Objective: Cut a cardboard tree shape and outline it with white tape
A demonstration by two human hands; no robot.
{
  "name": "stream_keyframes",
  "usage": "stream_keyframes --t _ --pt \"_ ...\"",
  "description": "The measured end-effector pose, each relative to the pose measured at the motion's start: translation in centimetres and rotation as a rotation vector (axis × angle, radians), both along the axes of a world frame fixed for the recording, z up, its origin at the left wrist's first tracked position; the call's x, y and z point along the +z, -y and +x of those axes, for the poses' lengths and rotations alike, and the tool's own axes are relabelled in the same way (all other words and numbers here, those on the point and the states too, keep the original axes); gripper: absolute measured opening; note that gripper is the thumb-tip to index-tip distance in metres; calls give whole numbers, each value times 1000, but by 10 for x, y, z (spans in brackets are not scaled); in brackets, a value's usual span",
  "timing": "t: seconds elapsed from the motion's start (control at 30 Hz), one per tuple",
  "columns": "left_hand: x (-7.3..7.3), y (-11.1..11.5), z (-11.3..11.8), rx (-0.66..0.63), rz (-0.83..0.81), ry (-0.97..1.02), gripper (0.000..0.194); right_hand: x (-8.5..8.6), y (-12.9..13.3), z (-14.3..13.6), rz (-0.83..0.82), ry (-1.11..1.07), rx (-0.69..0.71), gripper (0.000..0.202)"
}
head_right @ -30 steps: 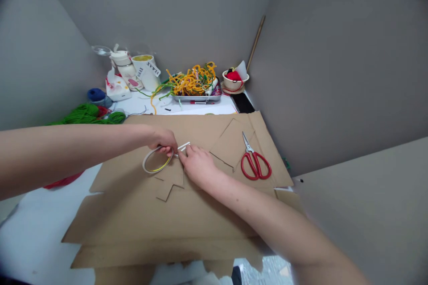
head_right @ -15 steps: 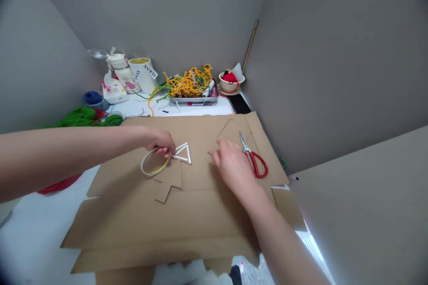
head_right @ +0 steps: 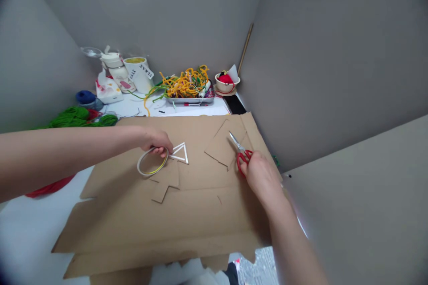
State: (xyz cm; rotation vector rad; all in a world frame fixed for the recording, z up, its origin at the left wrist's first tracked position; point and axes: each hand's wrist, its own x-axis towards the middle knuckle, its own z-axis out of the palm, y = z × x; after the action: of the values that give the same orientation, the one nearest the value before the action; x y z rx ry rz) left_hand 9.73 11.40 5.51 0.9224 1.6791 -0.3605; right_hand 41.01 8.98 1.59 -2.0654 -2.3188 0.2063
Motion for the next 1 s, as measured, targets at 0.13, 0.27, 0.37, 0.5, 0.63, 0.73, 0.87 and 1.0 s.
stream_keyframes --t 0.13,0.27,0.37,0.5,0.63,0.73,0.87,1.0 --pt "-1 -1 0 0 -5 -3 33 10 30 -28 35 -286 265 27" --pt "0 -2 3 1 3 -18 33 11 48 -62 41 -270 493 20" --pt "2 -2 5 11 5 -30 32 9 49 -77 56 -187 536 17" --pt "6 0 7 20 5 -41 33 7 45 -84 76 -117 534 17" --pt "10 2 9 12 15 -38 31 6 44 -88 99 -91 524 20" --pt "9 2 8 1 26 -35 30 4 43 -90 103 -66 516 20" --pt "7 0 6 -20 29 -25 29 5 41 -94 91 -38 518 20" --pt "9 1 7 -20 26 -28 29 7 40 -98 81 -29 531 19"
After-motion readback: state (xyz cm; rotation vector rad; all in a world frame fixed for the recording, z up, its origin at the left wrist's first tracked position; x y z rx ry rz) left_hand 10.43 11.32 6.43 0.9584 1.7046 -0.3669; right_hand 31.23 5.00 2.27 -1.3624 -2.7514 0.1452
